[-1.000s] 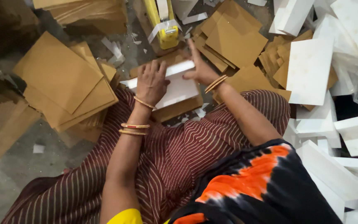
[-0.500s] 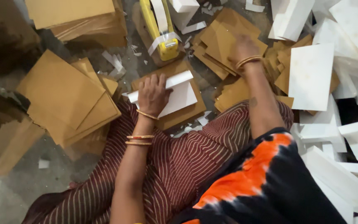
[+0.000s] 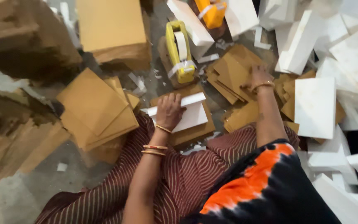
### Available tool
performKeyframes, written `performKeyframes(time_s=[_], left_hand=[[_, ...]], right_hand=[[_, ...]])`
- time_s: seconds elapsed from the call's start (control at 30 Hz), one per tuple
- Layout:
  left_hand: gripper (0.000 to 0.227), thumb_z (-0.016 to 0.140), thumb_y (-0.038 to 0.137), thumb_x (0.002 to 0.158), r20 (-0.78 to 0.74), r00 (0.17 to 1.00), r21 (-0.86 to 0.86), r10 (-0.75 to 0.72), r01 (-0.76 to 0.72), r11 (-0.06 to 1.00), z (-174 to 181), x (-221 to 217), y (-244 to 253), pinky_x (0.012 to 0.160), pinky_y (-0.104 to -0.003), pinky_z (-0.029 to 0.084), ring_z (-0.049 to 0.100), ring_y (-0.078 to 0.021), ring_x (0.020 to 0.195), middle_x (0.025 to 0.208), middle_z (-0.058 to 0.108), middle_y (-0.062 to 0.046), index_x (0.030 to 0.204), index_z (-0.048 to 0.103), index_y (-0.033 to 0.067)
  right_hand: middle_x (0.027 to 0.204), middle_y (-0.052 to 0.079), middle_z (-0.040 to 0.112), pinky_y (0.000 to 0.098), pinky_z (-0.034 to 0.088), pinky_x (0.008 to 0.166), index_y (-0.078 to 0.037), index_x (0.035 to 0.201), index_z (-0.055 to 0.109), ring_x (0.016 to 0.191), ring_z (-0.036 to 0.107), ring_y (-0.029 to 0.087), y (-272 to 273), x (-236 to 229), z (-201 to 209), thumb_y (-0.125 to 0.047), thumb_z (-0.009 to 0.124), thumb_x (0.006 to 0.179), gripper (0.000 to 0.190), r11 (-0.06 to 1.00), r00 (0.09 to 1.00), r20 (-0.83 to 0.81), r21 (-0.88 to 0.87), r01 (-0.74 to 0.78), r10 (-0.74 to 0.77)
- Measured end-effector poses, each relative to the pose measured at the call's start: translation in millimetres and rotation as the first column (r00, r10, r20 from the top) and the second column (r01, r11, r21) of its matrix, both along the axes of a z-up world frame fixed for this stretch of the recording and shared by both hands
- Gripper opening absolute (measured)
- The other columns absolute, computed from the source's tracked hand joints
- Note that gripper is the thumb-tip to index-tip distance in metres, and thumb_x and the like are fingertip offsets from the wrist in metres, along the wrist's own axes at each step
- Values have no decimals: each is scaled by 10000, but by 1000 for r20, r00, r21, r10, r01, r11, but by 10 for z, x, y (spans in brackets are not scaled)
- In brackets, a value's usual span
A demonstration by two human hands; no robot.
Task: The person sits on the floor and assembles small white boxes by inserting flat cardboard pieces into slots and securing them with tape. They repeatedly pick up cardboard pieces, fold them, and use a tape dispenser to seal the boxes.
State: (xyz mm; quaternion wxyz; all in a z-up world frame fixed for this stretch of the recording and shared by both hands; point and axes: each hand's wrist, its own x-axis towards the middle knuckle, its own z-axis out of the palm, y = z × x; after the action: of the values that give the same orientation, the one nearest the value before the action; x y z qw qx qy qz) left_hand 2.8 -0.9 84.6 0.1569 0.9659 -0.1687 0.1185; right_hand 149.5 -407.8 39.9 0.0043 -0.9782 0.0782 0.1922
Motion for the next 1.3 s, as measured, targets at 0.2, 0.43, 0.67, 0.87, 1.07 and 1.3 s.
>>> performKeyframes(time_s=[0.2,0.43,0.67,0.87,1.07,1.3], left_hand=[[551,769,229,791,-19,999,-112,-45,42,993,156,-43,72,905,-426,424,587,-294,1036,1063,603,-92,1278,564,71],[427,762,251,811,-64,996,-66,-58,54,996,131,-37,72,937,-444,422,589,-307,1068,1055,622,-113,1173,595,98],[500,760,327,808,-49,999,6,3,-3,1000,147,-103,118,874,-508,400,587,-339,1014,1040,634,-140,1266,622,183],[544,735,328,864,-40,999,75,-19,22,997,-58,-42,159,846,-435,416,594,-281,986,1070,634,-122,1334,578,103],[520,768,428,840,-50,998,55,-33,36,998,-50,-28,162,761,-416,420,592,-270,882,970,618,-93,1191,599,82],[483,774,437,836,56,998,19,-26,25,1000,41,-26,134,744,-405,417,588,-267,850,942,599,-68,1137,608,97]], right_hand=[[1564,256,324,523,407,1128,-112,1511,351,1394,408,475,355,-242,111,-482,975,537,1214,990,1000,2,138,-30,30],[1416,279,501,515,488,1054,-121,1434,470,1266,551,482,527,-283,137,-451,952,585,1030,987,993,71,121,-103,94],[1337,239,634,484,514,1082,-149,1470,557,1260,628,423,590,-328,258,-432,810,751,813,955,983,139,255,-153,121],[1474,251,499,514,459,1070,-28,1453,473,1341,511,421,391,-284,210,-492,875,738,943,991,971,208,36,-131,120],[1560,274,364,512,422,1107,-13,1503,368,1407,409,456,24,-87,-78,-429,952,649,1116,993,983,176,117,28,-49],[1549,263,391,502,417,1140,-72,1512,424,1414,408,458,-2,85,-96,-421,971,578,1137,985,996,49,160,70,-79]])
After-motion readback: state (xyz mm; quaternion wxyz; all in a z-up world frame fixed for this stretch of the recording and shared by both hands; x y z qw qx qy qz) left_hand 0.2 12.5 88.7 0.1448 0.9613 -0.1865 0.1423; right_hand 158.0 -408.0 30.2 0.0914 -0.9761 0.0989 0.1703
